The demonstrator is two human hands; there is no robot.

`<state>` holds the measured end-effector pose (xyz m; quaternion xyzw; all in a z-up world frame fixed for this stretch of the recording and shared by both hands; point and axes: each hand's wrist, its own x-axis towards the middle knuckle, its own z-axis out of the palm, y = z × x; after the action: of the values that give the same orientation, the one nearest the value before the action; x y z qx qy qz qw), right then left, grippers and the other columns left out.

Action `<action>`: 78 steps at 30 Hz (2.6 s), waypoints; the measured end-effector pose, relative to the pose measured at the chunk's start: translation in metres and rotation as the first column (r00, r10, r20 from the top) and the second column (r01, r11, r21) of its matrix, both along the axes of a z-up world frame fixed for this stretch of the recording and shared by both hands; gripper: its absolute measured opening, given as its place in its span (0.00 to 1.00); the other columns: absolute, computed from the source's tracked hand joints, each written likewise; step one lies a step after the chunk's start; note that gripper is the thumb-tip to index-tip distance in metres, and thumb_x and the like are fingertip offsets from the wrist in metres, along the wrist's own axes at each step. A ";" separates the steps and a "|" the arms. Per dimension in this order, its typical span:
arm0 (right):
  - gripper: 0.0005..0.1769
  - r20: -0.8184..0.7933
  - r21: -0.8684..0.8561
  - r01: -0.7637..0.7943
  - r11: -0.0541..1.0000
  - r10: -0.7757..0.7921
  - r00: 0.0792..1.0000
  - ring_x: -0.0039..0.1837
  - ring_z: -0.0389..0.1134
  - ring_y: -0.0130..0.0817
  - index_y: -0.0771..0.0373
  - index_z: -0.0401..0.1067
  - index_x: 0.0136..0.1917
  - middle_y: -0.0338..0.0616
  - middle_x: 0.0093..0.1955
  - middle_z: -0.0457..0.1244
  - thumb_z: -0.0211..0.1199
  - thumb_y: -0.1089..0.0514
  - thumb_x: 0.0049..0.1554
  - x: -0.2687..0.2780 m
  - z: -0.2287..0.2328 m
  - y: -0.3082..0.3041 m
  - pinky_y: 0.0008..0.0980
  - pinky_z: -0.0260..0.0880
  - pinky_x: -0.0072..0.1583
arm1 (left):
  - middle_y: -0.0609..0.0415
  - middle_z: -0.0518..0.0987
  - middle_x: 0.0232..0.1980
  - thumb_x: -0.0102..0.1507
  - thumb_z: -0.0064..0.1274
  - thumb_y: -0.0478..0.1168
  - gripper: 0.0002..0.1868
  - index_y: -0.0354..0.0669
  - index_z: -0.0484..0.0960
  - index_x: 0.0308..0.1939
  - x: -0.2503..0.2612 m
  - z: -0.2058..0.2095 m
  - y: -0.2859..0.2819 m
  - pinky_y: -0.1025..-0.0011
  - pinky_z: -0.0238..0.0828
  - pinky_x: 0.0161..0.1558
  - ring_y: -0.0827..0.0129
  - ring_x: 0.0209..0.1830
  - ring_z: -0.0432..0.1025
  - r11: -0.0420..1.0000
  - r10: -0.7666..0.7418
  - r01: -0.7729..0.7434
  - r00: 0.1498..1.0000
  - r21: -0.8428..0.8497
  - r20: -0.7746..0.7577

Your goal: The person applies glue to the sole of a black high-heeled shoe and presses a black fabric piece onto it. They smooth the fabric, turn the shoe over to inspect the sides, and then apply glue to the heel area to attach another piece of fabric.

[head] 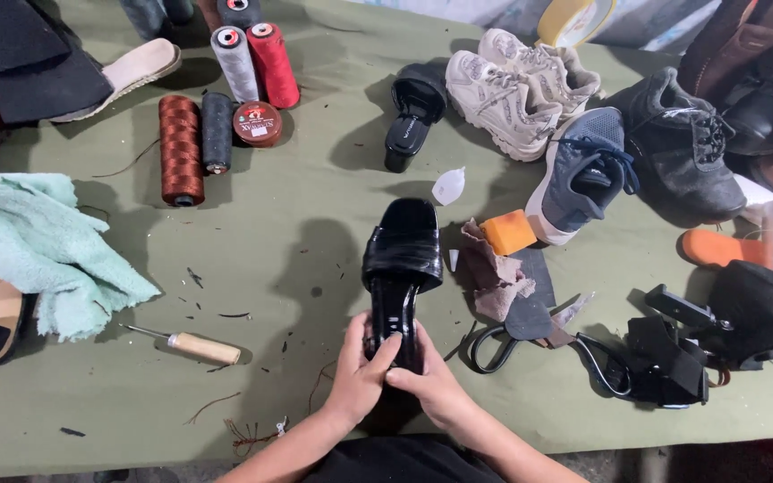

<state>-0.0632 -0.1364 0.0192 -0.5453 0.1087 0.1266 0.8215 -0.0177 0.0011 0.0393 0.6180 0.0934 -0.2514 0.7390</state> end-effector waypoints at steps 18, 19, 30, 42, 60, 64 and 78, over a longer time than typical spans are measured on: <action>0.55 0.216 -0.349 0.133 0.928 -0.058 0.975 0.64 0.67 0.30 0.60 0.58 0.74 0.42 0.62 0.66 0.80 0.40 0.41 0.012 0.011 -0.006 0.34 0.68 0.66 | 0.53 0.85 0.49 0.61 0.60 0.37 0.19 0.39 0.83 0.57 0.013 -0.028 0.015 0.70 0.74 0.59 0.71 0.50 0.77 0.962 -0.140 0.122 0.988 -0.245 -0.059; 0.60 0.227 -0.353 0.115 0.928 -0.034 0.973 0.66 0.66 0.31 0.61 0.52 0.77 0.43 0.65 0.65 0.80 0.41 0.42 0.011 0.008 -0.006 0.35 0.67 0.68 | 0.52 0.86 0.47 0.58 0.63 0.37 0.19 0.38 0.85 0.52 0.016 -0.027 0.019 0.69 0.75 0.57 0.68 0.48 0.78 0.960 -0.188 0.168 0.980 -0.225 -0.067; 0.73 0.199 -0.396 -0.043 0.917 0.131 0.971 0.75 0.60 0.32 0.56 0.29 0.83 0.44 0.78 0.53 0.79 0.41 0.44 0.021 0.015 -0.010 0.36 0.62 0.73 | 0.51 0.87 0.44 0.54 0.69 0.39 0.18 0.38 0.86 0.46 0.022 -0.035 0.025 0.68 0.77 0.54 0.66 0.45 0.80 0.965 -0.213 0.200 0.975 -0.171 -0.064; 0.46 -0.074 -0.435 -0.172 0.884 0.155 0.985 0.59 0.68 0.26 0.58 0.71 0.67 0.39 0.59 0.71 0.82 0.48 0.37 0.026 -0.041 -0.028 0.28 0.68 0.63 | 0.54 0.85 0.45 0.51 0.72 0.32 0.23 0.40 0.82 0.49 0.012 -0.070 0.023 0.72 0.78 0.51 0.72 0.44 0.78 0.966 0.013 -0.006 1.000 -0.260 0.025; 0.40 -0.032 -0.326 0.124 0.937 -0.142 0.989 0.57 0.71 0.45 0.71 0.69 0.65 0.57 0.55 0.70 0.76 0.64 0.38 0.012 -0.074 -0.030 0.42 0.71 0.60 | 0.59 0.77 0.53 0.55 0.65 0.45 0.28 0.46 0.79 0.59 0.020 -0.024 0.030 0.76 0.72 0.59 0.75 0.52 0.74 0.952 -0.224 0.230 0.973 -0.203 0.051; 0.39 0.008 -0.375 0.124 0.919 -0.130 0.991 0.53 0.69 0.37 0.67 0.70 0.64 0.49 0.52 0.68 0.77 0.61 0.40 0.012 -0.070 -0.024 0.36 0.70 0.57 | 0.58 0.70 0.56 0.56 0.64 0.47 0.31 0.48 0.78 0.64 0.021 -0.027 0.031 0.76 0.72 0.60 0.74 0.53 0.73 0.958 -0.233 0.234 0.972 -0.163 0.026; 0.39 0.013 -0.343 0.142 0.929 -0.146 0.989 0.56 0.72 0.44 0.70 0.70 0.65 0.53 0.54 0.70 0.76 0.65 0.39 0.003 -0.069 -0.026 0.40 0.72 0.61 | 0.60 0.78 0.52 0.55 0.66 0.46 0.26 0.46 0.81 0.57 0.019 -0.024 0.031 0.78 0.74 0.55 0.76 0.50 0.75 0.949 -0.263 0.261 0.965 -0.174 0.014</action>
<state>-0.0597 -0.1626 -0.0495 -0.6697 0.1741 0.0488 0.7202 0.0015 0.0322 0.0150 0.5566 -0.0082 -0.3573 0.7500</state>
